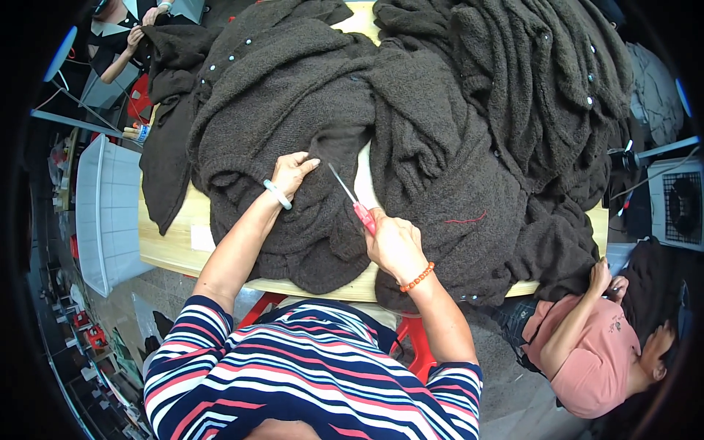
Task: Trim loose threads from finished garments using scissors in a factory setting.
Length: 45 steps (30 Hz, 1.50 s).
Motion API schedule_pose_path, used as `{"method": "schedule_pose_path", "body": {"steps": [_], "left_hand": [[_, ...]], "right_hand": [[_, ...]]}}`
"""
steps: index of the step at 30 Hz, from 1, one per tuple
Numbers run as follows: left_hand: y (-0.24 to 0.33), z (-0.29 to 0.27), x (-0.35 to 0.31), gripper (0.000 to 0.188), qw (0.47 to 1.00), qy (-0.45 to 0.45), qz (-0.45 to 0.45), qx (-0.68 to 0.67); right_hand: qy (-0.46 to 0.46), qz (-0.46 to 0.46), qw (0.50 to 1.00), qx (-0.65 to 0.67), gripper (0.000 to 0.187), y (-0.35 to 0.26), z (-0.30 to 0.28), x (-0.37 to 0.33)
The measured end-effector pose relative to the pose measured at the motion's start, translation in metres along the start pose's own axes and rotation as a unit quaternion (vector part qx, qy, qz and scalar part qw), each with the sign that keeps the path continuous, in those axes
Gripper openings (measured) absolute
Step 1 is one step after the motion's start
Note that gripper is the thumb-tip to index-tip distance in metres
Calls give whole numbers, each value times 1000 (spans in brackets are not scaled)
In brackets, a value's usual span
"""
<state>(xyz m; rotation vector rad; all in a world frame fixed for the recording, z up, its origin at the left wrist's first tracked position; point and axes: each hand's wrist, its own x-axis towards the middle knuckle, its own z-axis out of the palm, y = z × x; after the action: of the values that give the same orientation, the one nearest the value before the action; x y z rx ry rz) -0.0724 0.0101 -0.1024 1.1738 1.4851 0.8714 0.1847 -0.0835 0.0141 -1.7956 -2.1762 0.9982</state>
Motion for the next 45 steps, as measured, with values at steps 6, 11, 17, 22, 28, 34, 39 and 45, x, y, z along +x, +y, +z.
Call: {"method": "schedule_pose_path", "body": {"steps": [6, 11, 17, 22, 28, 34, 39, 45], "left_hand": [[1, -9, -14, 11, 973, -57, -100, -198], [-12, -9, -16, 16, 960, -43, -119, -250], [-22, -21, -35, 29, 961, -27, -90, -261], [-12, -32, -89, 53, 995, -19, -42, -85], [-16, -32, -104, 44, 995, -31, -21, -95], [-41, -39, -88, 7, 954, 0, -67, -291], [-23, -49, -92, 6, 945, 0, -160, -284], [-16, -45, -83, 15, 975, -36, -140, -170]], "right_hand": [[-63, -46, 997, 14, 26, -2, -3, -4], [-86, -70, 994, 4, 27, -8, -6, 0], [-102, -79, 992, 15, 23, -7, -7, -8], [-101, -41, 994, 20, 27, -4, -7, -11], [-43, -68, 997, 11, 20, -9, -1, -7], [-112, -136, 984, -37, 19, -25, 14, -20], [-121, -113, 986, -12, 23, -30, 12, -16], [-119, -103, 987, 20, 28, -23, 15, -19]]}}
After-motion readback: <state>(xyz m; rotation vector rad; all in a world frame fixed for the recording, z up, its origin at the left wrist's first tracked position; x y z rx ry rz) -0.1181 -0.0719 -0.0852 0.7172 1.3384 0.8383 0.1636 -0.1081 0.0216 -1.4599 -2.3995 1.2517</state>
